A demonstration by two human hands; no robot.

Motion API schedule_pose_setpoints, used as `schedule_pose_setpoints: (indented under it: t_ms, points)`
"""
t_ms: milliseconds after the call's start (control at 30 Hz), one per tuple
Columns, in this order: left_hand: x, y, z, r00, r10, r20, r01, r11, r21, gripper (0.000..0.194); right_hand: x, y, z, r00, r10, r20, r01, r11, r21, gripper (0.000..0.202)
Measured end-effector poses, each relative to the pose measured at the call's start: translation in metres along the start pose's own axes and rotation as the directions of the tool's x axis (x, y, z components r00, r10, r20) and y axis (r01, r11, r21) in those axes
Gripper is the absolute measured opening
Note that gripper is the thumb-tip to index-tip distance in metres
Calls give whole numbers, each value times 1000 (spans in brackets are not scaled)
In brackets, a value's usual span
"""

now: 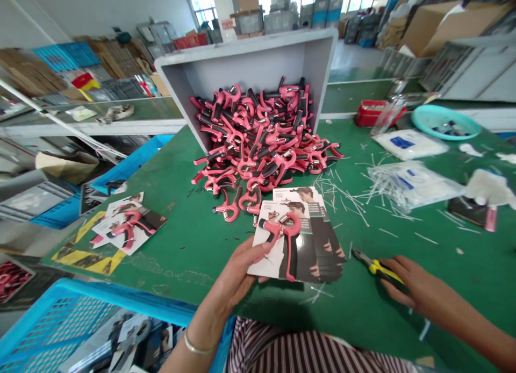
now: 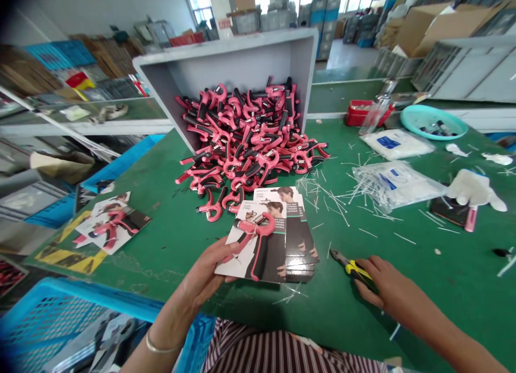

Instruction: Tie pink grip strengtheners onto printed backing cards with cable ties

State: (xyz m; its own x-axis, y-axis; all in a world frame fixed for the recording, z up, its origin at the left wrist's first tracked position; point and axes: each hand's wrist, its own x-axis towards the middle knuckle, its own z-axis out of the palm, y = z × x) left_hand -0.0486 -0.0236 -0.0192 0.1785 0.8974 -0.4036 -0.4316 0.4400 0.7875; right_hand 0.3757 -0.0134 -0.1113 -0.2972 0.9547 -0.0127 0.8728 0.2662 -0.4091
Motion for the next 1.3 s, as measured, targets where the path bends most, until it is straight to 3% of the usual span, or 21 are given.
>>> schedule_pose_setpoints:
  t_ms: [33, 67, 100, 167, 200, 233, 267, 367, 400, 467, 533, 700, 800, 867, 967, 1100, 1300]
  points:
    - [2, -2, 3, 1000, 16, 4, -16, 1000, 15, 25, 3, -11, -7, 992, 87, 86, -103, 974, 204, 44]
    - [3, -5, 7, 999, 38, 2, -38, 998, 42, 25, 6, -24, -14, 967, 149, 206, -225, 878, 423, 45]
    - [4, -8, 9, 998, 59, -2, -58, 996, 74, 27, 8, -38, -21, 932, 178, 315, -342, 715, 610, 48]
    - [6, -14, 14, 996, 90, -9, -88, 986, 140, 31, 13, -70, -31, 894, 121, 431, -443, 389, 808, 54]
    - [7, -17, 15, 994, 104, -10, -101, 981, 168, 33, 16, -87, -34, 894, 48, 445, -437, 308, 845, 55]
    - [9, -20, 17, 993, 119, -11, -115, 975, 191, 34, 20, -103, -36, 900, -20, 434, -407, 315, 857, 54]
    - [10, -22, 17, 991, 136, -13, -130, 968, 213, 34, 25, -119, -36, 910, -71, 410, -350, 400, 847, 53]
    - [16, -28, 17, 985, 172, -15, -162, 951, 263, 35, 45, -153, -33, 958, -197, 209, 25, 782, 622, 52]
    - [17, -29, 16, 984, 178, -15, -167, 949, 267, 34, 52, -160, -33, 958, -243, 150, 138, 854, 502, 53]
    - [20, -32, 13, 982, 187, -22, -175, 951, 254, 34, 64, -166, -33, 948, -295, 116, 245, 914, 323, 54]
    - [22, -33, 9, 980, 195, -36, -183, 957, 226, 35, 73, -163, -34, 944, -294, 151, 248, 933, 262, 52]
    - [23, -36, 3, 977, 210, -36, -200, 962, 186, 31, 79, -149, -34, 926, -246, 285, 160, 943, 292, 50]
    - [23, -37, 2, 978, 207, -21, -200, 963, 179, 32, 81, -150, -34, 940, -293, 174, 288, 956, 56, 56]
    - [23, -38, 1, 978, 207, -20, -201, 964, 173, 34, 85, -156, -36, 918, -377, 125, 392, 910, -138, 59]
    - [24, -40, 0, 979, 203, -26, -196, 966, 167, 36, 92, -166, -40, 870, -471, 143, 492, 817, -300, 61]
    - [24, -40, -1, 980, 196, -35, -189, 970, 154, 37, 97, -175, -37, 836, -530, 146, 541, 749, -383, 64]
    - [25, -40, -1, 980, 194, -31, -187, 969, 159, 33, 97, -172, -25, 875, -473, 99, 470, 787, -400, 57]
